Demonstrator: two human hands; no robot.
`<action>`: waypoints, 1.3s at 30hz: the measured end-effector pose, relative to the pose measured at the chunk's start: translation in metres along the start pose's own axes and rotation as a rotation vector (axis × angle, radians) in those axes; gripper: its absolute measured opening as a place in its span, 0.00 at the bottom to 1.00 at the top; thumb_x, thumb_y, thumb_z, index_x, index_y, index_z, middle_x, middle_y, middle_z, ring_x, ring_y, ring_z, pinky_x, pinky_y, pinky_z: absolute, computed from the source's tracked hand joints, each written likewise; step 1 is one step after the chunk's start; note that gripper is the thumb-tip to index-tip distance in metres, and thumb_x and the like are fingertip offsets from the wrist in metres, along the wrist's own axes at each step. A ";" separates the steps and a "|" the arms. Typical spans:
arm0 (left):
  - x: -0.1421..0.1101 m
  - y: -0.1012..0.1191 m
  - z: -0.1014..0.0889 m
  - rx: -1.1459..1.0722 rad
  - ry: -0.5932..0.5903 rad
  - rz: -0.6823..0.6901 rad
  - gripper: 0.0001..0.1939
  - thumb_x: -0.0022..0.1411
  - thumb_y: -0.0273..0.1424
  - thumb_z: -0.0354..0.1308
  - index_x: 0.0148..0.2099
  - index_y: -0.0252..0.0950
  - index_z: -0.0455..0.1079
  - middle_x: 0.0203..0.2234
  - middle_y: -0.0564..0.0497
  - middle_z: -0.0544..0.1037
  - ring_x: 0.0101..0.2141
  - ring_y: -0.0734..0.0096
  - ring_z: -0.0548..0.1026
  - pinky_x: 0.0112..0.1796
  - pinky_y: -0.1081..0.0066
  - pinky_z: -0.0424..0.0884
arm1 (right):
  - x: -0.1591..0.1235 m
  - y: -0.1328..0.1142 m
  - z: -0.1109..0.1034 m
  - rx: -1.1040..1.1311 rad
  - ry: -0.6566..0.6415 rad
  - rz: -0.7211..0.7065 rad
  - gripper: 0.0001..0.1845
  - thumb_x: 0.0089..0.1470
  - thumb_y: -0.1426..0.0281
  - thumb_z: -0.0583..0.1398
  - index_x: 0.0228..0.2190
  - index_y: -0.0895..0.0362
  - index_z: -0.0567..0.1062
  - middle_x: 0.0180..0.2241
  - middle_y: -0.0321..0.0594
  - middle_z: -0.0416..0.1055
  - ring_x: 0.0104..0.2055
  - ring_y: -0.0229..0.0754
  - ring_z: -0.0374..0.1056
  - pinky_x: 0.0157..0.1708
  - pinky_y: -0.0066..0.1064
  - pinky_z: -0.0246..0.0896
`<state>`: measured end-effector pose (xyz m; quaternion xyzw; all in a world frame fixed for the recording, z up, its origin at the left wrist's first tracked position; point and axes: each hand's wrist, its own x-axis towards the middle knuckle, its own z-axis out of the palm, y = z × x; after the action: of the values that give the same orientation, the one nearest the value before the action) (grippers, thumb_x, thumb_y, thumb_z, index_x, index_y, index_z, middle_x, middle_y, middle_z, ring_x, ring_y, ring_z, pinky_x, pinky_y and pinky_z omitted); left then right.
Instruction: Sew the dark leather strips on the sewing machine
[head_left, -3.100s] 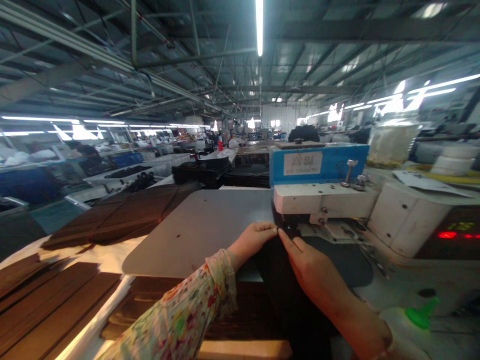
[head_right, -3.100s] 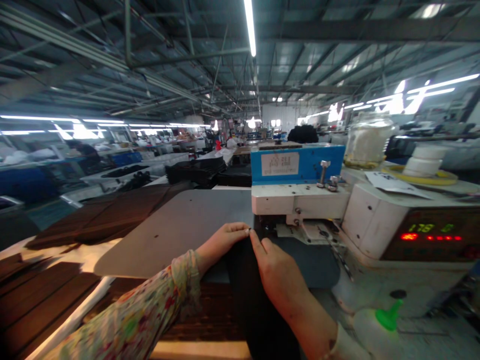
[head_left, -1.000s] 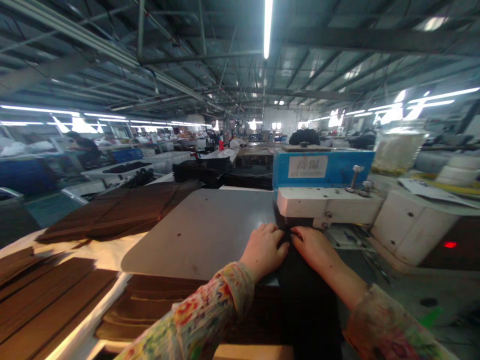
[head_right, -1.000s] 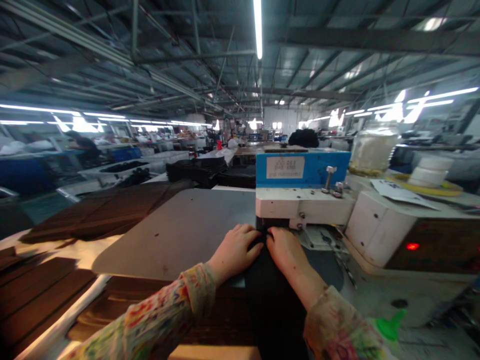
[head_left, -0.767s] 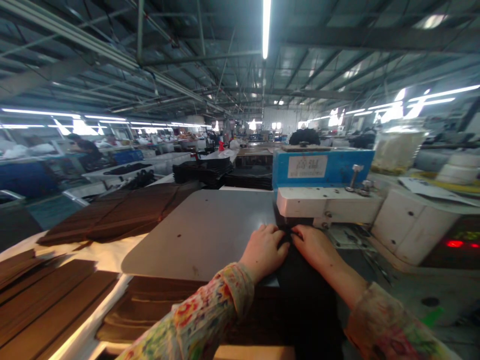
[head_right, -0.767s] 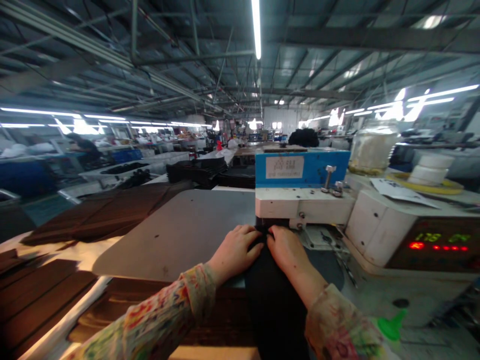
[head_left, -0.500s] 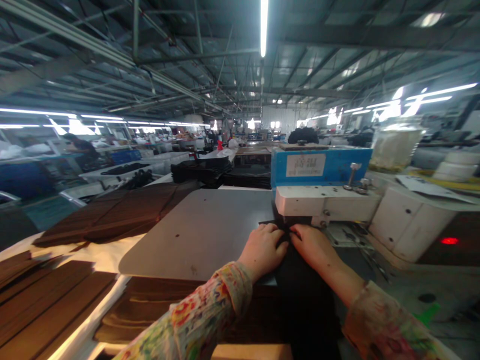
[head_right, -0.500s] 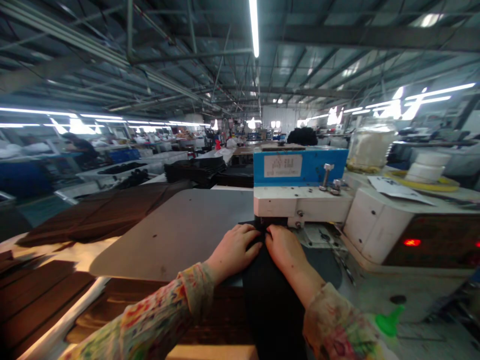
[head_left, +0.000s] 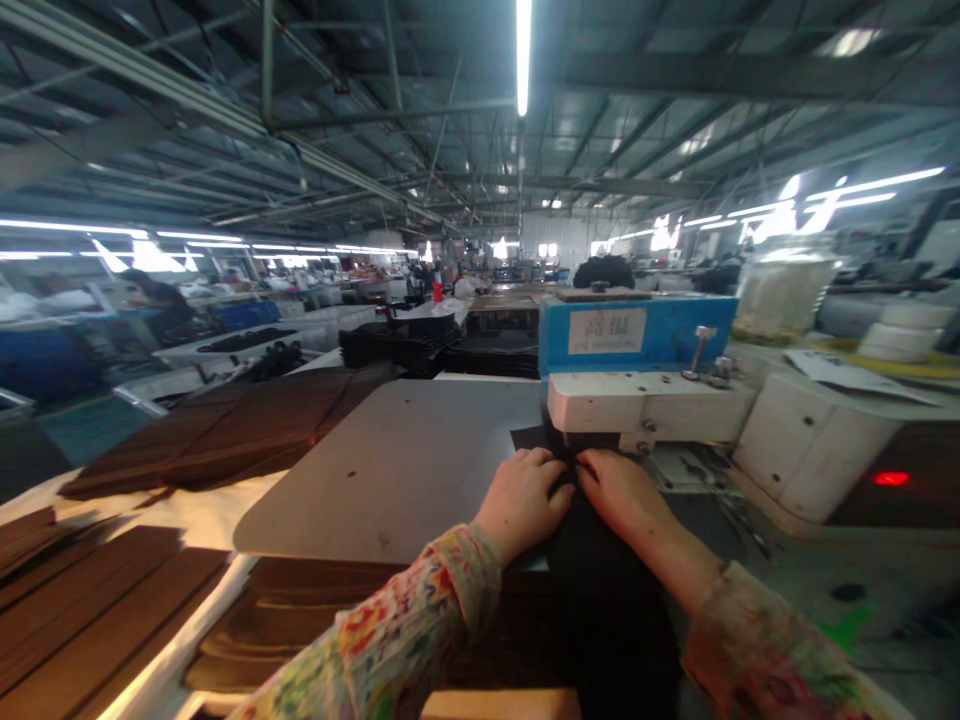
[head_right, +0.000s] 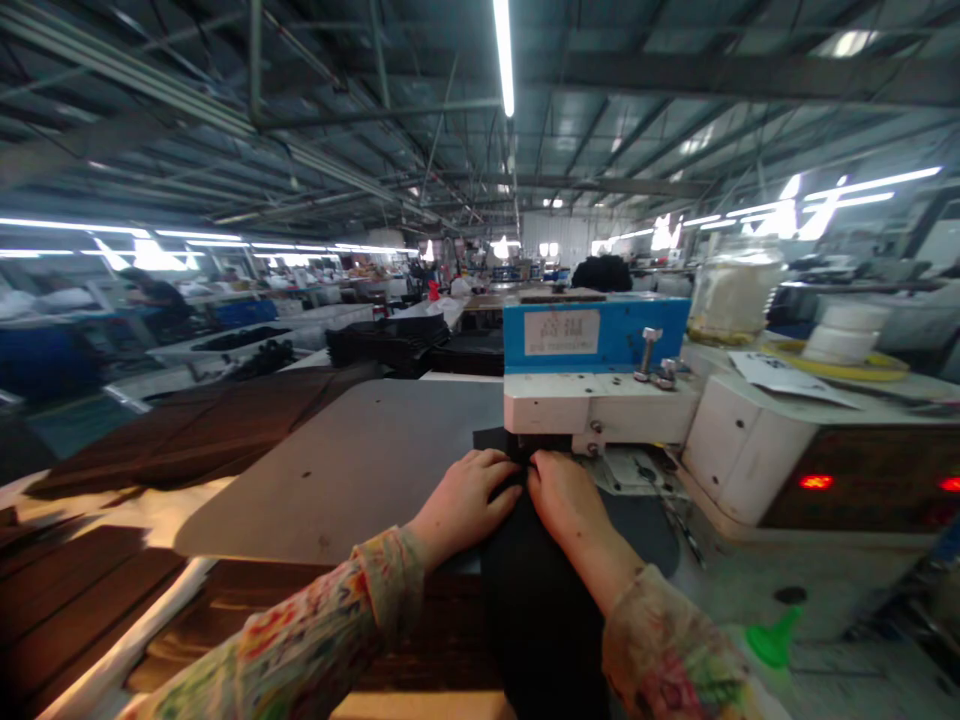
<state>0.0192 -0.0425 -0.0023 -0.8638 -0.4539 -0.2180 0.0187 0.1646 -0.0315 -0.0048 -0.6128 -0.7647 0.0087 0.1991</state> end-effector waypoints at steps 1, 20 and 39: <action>0.000 0.000 0.000 0.001 0.004 0.001 0.13 0.59 0.35 0.48 0.44 0.39 0.68 0.39 0.50 0.71 0.39 0.64 0.67 0.40 0.66 0.66 | 0.000 0.000 0.000 -0.004 0.001 -0.002 0.13 0.52 0.74 0.50 0.36 0.60 0.72 0.36 0.45 0.73 0.39 0.43 0.68 0.37 0.30 0.58; -0.002 -0.001 -0.001 -0.015 0.003 0.007 0.13 0.59 0.35 0.48 0.44 0.39 0.68 0.40 0.50 0.70 0.40 0.66 0.66 0.41 0.67 0.65 | 0.000 0.000 -0.001 -0.022 -0.013 -0.008 0.14 0.53 0.73 0.49 0.37 0.60 0.72 0.37 0.44 0.72 0.39 0.42 0.68 0.38 0.29 0.57; -0.001 -0.001 -0.002 -0.034 -0.007 0.008 0.13 0.59 0.35 0.48 0.44 0.39 0.68 0.39 0.50 0.70 0.40 0.66 0.66 0.42 0.67 0.65 | 0.000 -0.001 -0.001 -0.004 -0.018 0.004 0.13 0.53 0.73 0.49 0.37 0.59 0.72 0.36 0.44 0.73 0.38 0.41 0.68 0.36 0.29 0.56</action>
<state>0.0173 -0.0434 -0.0016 -0.8665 -0.4468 -0.2226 0.0035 0.1642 -0.0319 -0.0038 -0.6144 -0.7653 0.0131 0.1912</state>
